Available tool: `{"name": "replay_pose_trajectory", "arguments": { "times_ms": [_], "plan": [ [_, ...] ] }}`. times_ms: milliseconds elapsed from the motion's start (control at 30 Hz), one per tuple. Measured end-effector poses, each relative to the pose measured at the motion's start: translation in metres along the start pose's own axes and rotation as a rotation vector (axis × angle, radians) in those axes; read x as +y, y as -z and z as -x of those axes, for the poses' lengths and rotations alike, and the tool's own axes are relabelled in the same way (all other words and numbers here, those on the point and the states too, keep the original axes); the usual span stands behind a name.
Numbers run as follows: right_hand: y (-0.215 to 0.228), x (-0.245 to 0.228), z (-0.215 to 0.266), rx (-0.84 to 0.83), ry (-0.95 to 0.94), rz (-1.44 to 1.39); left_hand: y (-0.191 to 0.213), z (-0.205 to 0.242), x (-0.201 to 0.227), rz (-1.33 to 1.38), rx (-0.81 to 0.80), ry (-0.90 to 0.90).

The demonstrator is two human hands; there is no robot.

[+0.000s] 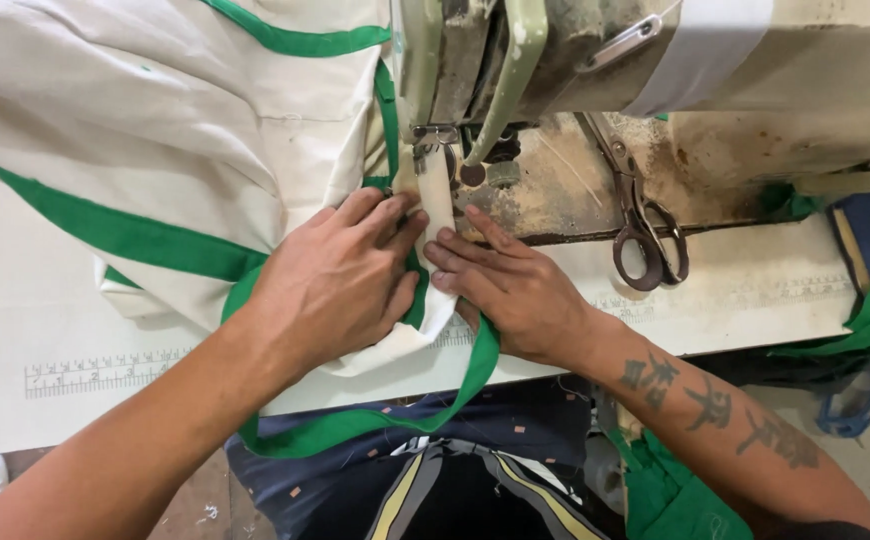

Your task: Attaching a zipper to a tote bag using an industrial sewing machine

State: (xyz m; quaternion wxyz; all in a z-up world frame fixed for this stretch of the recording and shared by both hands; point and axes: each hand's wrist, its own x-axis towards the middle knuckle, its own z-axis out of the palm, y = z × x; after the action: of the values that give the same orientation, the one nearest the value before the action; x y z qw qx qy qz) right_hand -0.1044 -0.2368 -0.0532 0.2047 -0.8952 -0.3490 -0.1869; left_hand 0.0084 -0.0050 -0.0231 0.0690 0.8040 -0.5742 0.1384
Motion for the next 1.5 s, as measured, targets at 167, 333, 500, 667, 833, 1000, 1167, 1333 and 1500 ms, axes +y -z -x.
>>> {"name": "replay_pose_trajectory", "arguments": {
  "times_ms": [167,333,500,667,833,1000,1167,1333,1500],
  "plan": [
    [-0.005,0.01,-0.001,0.01,-0.025,0.025,-0.005,-0.008,-0.014,-0.065,-0.075,-0.034],
    [-0.01,0.019,-0.004,0.021,-0.037,0.011,-0.008,-0.014,-0.025,-0.052,-0.223,-0.02],
    [-0.013,0.028,-0.006,0.034,-0.033,-0.006,0.007,-0.025,-0.039,0.025,-0.31,0.013],
    [-0.005,0.023,-0.012,0.04,-0.057,0.008,0.068,-0.016,-0.032,0.524,-0.538,-0.006],
    [0.007,-0.004,-0.025,0.082,0.09,0.164,0.059,0.02,0.08,-0.018,-0.351,-0.155],
    [0.003,-0.022,-0.005,0.092,0.075,0.116,0.067,0.008,0.075,0.172,-0.453,-0.082],
    [0.0,-0.017,0.002,0.087,0.124,0.056,0.028,-0.023,-0.008,0.136,-0.423,-0.109],
    [0.022,0.023,0.025,0.062,-0.004,0.155,0.028,-0.006,0.003,0.046,-0.51,-0.029],
    [0.073,0.007,0.008,-0.206,-0.325,0.215,0.027,-0.015,-0.006,0.163,-0.389,-0.049]
  ]
}}
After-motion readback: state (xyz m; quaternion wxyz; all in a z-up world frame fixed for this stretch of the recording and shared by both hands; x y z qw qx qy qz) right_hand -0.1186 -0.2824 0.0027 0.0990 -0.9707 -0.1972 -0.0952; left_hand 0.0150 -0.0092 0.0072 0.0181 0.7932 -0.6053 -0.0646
